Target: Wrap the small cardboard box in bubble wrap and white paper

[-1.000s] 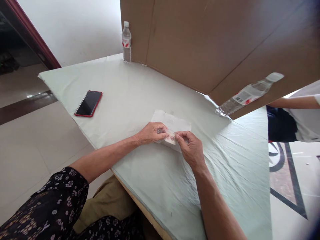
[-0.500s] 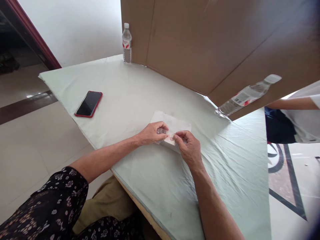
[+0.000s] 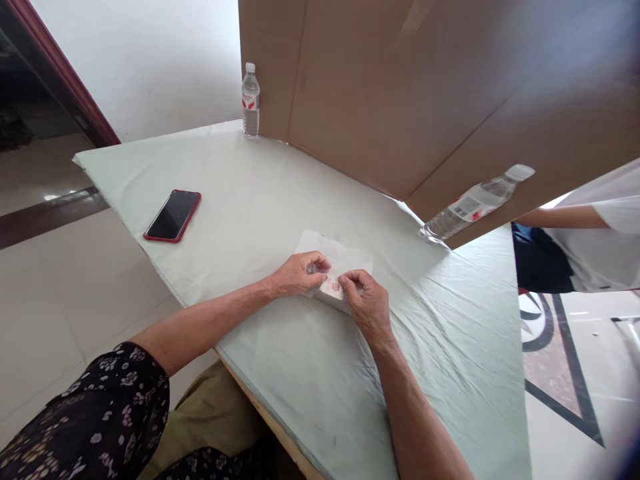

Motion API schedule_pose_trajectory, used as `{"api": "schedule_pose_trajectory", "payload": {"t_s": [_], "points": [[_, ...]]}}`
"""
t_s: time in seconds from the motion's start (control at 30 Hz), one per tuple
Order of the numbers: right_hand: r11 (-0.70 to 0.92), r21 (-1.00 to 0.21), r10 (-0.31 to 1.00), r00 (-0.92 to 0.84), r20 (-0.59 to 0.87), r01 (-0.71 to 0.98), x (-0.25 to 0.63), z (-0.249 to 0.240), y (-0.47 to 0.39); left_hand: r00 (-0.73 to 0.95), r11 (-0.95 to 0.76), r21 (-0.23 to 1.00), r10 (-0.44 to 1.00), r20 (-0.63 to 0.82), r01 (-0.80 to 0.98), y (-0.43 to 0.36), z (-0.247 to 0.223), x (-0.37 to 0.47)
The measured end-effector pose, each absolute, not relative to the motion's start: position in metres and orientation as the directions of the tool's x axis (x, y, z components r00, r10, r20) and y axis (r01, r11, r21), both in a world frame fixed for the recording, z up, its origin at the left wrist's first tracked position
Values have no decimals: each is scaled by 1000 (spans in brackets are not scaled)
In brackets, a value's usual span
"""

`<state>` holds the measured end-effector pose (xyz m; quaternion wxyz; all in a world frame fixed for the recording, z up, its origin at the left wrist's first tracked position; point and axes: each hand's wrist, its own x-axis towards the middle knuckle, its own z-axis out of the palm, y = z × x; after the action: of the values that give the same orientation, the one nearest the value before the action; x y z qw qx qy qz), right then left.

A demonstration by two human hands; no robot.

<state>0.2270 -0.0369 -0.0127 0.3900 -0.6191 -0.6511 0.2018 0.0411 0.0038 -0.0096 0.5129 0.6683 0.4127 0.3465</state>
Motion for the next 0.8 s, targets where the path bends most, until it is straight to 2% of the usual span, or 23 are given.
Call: {"api": "schedule_pose_trajectory", "payload": {"t_s": [0.27,0.63,0.7,0.8], "points": [[138,-730,967,70,246,669,227,-12,-37,368,-75,970,930,-16,233,4,-11,41],[130,-706,978,28,207,697,231,-13,-31,375,-65,986,927,4,151,6,-16,45],[160,-645,968,10,252,747,233,-11,-32,380,-60,987,925,0,146,7,-17,45],[275,-415,875,-47,481,867,231,3,-39,386,-64,988,922,4,143,8,-19,45]]}}
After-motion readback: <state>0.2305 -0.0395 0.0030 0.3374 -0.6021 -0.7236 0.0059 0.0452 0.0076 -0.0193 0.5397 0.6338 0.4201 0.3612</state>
